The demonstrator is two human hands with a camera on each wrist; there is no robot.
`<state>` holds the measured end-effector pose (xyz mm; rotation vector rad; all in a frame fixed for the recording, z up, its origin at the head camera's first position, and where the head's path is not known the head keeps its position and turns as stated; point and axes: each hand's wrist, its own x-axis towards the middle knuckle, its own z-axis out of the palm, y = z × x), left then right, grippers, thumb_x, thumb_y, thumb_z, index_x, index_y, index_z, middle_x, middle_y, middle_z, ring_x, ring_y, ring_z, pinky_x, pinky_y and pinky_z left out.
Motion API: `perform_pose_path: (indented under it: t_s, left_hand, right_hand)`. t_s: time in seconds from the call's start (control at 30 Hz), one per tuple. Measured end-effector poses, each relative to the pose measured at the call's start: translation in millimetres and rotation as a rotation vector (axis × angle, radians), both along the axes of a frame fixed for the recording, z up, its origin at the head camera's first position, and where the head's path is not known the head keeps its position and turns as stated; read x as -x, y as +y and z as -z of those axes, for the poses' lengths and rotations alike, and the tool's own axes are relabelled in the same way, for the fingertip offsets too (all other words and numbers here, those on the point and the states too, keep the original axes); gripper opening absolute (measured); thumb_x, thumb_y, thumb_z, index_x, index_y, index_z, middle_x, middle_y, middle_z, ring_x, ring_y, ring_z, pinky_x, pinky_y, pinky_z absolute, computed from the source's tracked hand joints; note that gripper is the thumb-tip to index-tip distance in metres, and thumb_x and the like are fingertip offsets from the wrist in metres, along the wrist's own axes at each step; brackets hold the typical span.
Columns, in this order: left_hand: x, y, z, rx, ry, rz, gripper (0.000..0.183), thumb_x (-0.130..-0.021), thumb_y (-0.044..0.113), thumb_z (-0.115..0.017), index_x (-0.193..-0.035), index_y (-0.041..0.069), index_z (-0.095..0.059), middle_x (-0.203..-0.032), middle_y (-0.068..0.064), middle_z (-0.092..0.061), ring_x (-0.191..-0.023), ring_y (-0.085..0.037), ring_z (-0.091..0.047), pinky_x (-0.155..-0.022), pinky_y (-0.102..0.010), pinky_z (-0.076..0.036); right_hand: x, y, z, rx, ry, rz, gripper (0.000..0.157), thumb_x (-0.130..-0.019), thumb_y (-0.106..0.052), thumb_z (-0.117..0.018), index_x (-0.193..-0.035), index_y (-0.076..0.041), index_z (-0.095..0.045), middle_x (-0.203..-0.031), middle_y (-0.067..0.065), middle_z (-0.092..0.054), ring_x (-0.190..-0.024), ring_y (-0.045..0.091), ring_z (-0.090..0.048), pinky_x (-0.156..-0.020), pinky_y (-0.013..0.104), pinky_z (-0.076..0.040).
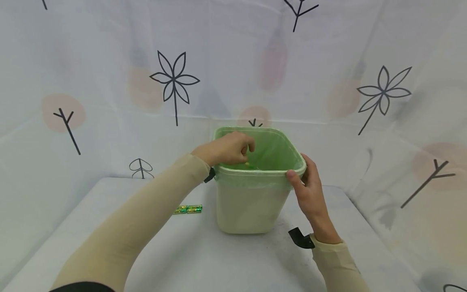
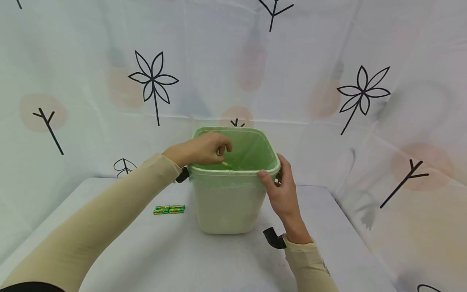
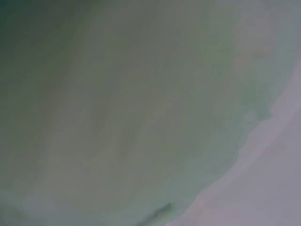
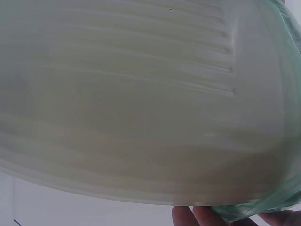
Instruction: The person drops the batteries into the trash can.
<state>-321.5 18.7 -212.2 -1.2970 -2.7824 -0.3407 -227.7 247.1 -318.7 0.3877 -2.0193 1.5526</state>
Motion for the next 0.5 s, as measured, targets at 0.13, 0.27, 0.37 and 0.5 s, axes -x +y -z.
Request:
perform_pose_path:
  t_s: [0.13, 0.27, 0.37, 0.5]
  left_hand:
    - [-0.7, 0.0, -0.8, 0.004, -0.004, -0.010, 0.033, -0.086, 0.005, -0.057, -0.118, 0.011, -0.061, -0.082, -0.002, -0.057, -0.072, -0.013, -0.048, -0.069, -0.027, -0.042]
    - [-1.5, -0.1, -2.3, -0.007, -0.005, 0.001, 0.034, -0.085, 0.003, -0.056, -0.118, 0.010, -0.061, -0.082, -0.003, -0.058, -0.072, -0.013, -0.048, -0.070, -0.027, -0.042]
    - [-4.0, -2.5, -4.5, -0.026, 0.005, 0.021, 0.032, -0.085, 0.003, -0.056, -0.116, 0.009, -0.062, -0.085, -0.004, -0.059, -0.075, -0.015, -0.049, -0.073, -0.028, -0.044]
    - [-10.8, -12.3, -8.3, -0.068, 0.048, 0.076, 0.027, -0.085, 0.004, -0.056, -0.111, 0.007, -0.063, -0.089, -0.004, -0.059, -0.080, -0.017, -0.051, -0.077, -0.030, -0.045]
  right_hand:
    - [-0.1, 0.0, -0.2, -0.002, 0.003, -0.002, 0.056, -0.094, -0.014, -0.057, -0.146, -0.017, -0.035, -0.135, 0.010, -0.047, -0.116, 0.024, -0.049, -0.086, 0.022, -0.042]
    - [0.4, 1.0, -0.1, -0.004, 0.004, 0.001, 0.056, -0.094, -0.014, -0.057, -0.146, -0.018, -0.035, -0.135, 0.009, -0.047, -0.116, 0.024, -0.049, -0.087, 0.022, -0.042]
    - [0.4, 1.2, -0.2, -0.003, 0.001, 0.001, 0.056, -0.094, -0.014, -0.057, -0.146, -0.018, -0.035, -0.135, 0.010, -0.047, -0.116, 0.024, -0.049, -0.087, 0.022, -0.042]
    - [0.0, -0.2, -0.6, -0.005, -0.001, 0.004, 0.056, -0.094, -0.014, -0.057, -0.146, -0.017, -0.035, -0.135, 0.011, -0.047, -0.115, 0.023, -0.049, -0.086, 0.022, -0.042]
